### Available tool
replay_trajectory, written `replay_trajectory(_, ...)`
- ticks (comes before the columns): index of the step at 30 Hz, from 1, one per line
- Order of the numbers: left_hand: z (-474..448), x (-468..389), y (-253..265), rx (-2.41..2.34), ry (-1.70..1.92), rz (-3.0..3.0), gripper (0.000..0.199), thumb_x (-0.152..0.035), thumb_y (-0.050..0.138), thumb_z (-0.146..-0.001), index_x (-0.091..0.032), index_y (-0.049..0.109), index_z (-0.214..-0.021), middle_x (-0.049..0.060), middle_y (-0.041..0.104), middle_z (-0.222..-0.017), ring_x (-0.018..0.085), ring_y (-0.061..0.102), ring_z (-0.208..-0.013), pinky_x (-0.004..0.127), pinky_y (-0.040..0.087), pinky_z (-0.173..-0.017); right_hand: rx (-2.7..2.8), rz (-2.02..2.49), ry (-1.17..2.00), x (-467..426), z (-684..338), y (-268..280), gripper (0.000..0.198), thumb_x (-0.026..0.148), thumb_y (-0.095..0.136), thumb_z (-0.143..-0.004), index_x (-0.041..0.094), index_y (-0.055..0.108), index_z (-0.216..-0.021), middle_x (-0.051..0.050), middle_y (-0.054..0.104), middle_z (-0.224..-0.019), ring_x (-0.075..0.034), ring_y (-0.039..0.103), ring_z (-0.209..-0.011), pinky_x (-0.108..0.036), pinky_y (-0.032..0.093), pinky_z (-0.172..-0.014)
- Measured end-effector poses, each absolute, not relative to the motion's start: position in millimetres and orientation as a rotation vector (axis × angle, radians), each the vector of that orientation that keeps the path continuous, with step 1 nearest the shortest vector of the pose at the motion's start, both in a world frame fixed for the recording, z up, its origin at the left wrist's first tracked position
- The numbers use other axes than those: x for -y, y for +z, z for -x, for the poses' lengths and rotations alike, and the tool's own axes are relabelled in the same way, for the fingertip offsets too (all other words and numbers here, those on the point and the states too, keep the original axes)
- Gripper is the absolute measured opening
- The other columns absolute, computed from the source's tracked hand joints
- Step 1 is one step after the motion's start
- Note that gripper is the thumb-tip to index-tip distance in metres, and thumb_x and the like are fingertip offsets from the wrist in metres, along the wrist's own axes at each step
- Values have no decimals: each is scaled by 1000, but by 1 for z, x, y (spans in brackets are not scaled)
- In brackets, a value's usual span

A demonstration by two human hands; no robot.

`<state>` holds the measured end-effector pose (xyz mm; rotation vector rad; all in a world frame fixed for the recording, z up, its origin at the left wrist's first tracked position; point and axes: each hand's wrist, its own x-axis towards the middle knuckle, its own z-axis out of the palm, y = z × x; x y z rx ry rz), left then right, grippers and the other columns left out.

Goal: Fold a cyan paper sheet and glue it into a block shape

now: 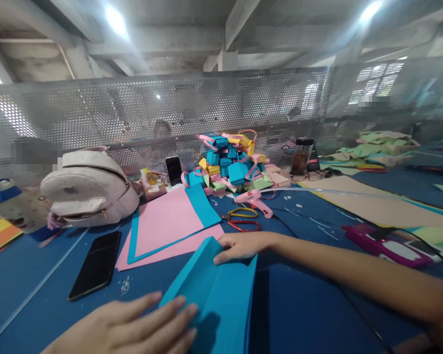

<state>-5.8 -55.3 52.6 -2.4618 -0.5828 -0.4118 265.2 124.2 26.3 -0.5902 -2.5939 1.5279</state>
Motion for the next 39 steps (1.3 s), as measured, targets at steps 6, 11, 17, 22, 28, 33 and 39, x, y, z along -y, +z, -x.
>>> replay_trajectory(6,-3,18,67,402,-180,2635,42,-11,37,-97,-9,55,-134,11,51,-143,24,39,-139,41,31,-117,2664,587,1357,-127,-249,39,30,45,71,-80,15,67,-82,3,62,-70,-13,57,-69,-21,44,-62)
replay_trajectory(11,-7,18,53,418,-150,2515,41,-15,39,-98,-4,53,-135,17,52,-142,29,42,-137,45,29,-117,2553,678,962,-116,-252,67,35,22,66,-85,16,58,-118,-8,60,-119,-22,54,-110,-31,42,-90)
replay_trajectory(17,-12,16,21,671,-356,2299,39,-12,34,-97,-5,60,-126,17,62,-131,32,52,-128,50,23,-117,2734,402,188,-48,-256,70,42,52,65,-86,15,58,-105,-8,64,-102,-22,57,-90,-33,45,-77)
replay_trajectory(22,-21,13,10,735,-358,2259,41,-8,31,-95,-4,60,-124,17,65,-127,30,61,-117,44,41,-104,2850,401,-335,-24,-252,34,45,45,72,-79,14,56,-107,-9,64,-103,-25,56,-88,-36,42,-68)
replay_trajectory(28,-26,20,4,814,-170,2454,42,-7,36,-94,-10,53,-132,16,65,-128,28,66,-112,38,58,-84,2829,485,-564,-32,-266,12,17,19,67,-83,17,56,-96,-2,62,-85,-19,55,-71,-34,33,-55)
replay_trajectory(33,-24,31,2,921,-11,2588,55,-6,47,-87,-14,44,-142,17,52,-141,32,56,-125,44,56,-93,2893,522,-529,-30,-283,3,23,20,69,-79,17,56,-97,-3,64,-87,-20,58,-72,-33,35,-53)
replay_trajectory(39,-6,30,1,830,-37,2630,48,-8,37,-93,-11,46,-141,14,52,-142,27,57,-124,38,56,-93,2760,475,-623,-24,-292,-12,2,15,60,-87,16,58,-88,-10,70,-96,-22,63,-78,-33,42,-59)
